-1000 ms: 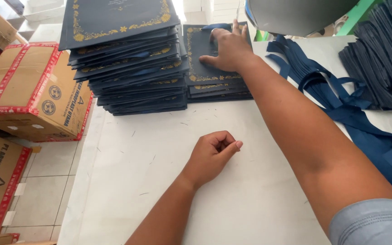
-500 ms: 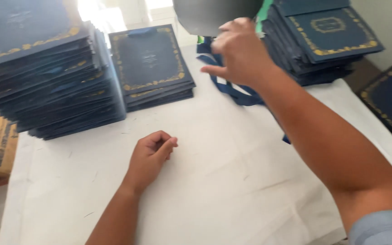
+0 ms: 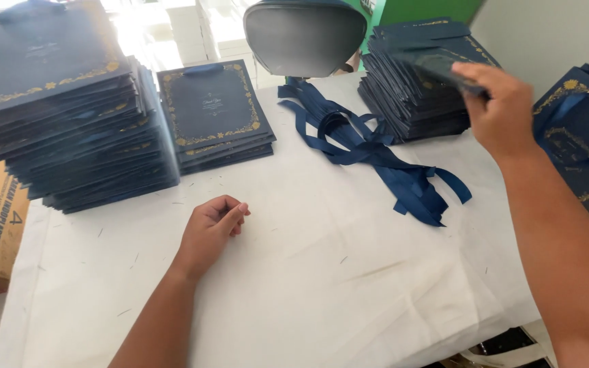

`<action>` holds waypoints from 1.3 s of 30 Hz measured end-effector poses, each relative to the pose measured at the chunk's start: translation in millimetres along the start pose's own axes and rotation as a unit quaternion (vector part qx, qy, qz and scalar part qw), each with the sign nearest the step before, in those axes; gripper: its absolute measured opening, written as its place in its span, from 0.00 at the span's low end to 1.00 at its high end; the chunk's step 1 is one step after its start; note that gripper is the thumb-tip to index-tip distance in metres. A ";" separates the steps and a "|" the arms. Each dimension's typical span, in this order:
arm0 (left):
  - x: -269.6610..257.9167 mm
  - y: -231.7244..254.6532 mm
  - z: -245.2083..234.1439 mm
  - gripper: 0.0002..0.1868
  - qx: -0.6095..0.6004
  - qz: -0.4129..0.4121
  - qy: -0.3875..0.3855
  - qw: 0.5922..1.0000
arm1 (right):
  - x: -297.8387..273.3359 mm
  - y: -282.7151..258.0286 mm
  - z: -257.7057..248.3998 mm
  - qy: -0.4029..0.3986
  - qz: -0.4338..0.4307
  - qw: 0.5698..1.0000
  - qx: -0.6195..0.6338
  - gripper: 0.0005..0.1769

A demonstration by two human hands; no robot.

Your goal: The person is threading blue ribbons through pre-punched holes in dark blue gift bags and tying them into decorative bows.

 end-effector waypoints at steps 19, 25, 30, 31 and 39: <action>1.8 -9.8 -19.3 0.12 0.015 0.267 0.248 0.931 | 63.3 -231.5 128.0 -0.227 -0.097 0.934 0.258 0.32; -19.1 18.9 8.0 0.10 0.275 0.447 0.081 0.848 | 29.2 -173.7 125.8 -0.229 0.032 0.960 0.161 0.18; -26.5 16.0 31.9 0.54 0.555 0.192 -0.199 0.785 | -15.1 -88.9 131.2 -0.182 0.096 0.965 -0.161 0.18; -28.2 18.7 32.4 0.54 0.553 0.190 -0.200 0.786 | -19.3 -83.1 135.0 -0.184 0.096 0.965 -0.161 0.18; -30.3 15.8 32.9 0.54 0.561 0.168 -0.203 0.785 | -29.1 -55.8 137.2 -0.165 0.123 0.976 -0.072 0.06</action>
Point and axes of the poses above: each hand's wrist, its own x-axis towards the middle knuckle, its own z-axis out of the palm, y = z × x, the point moved 1 cm from there along x, towards the middle knuckle, and after that the axes turned 1 degree about x, right-handed, at the moved point
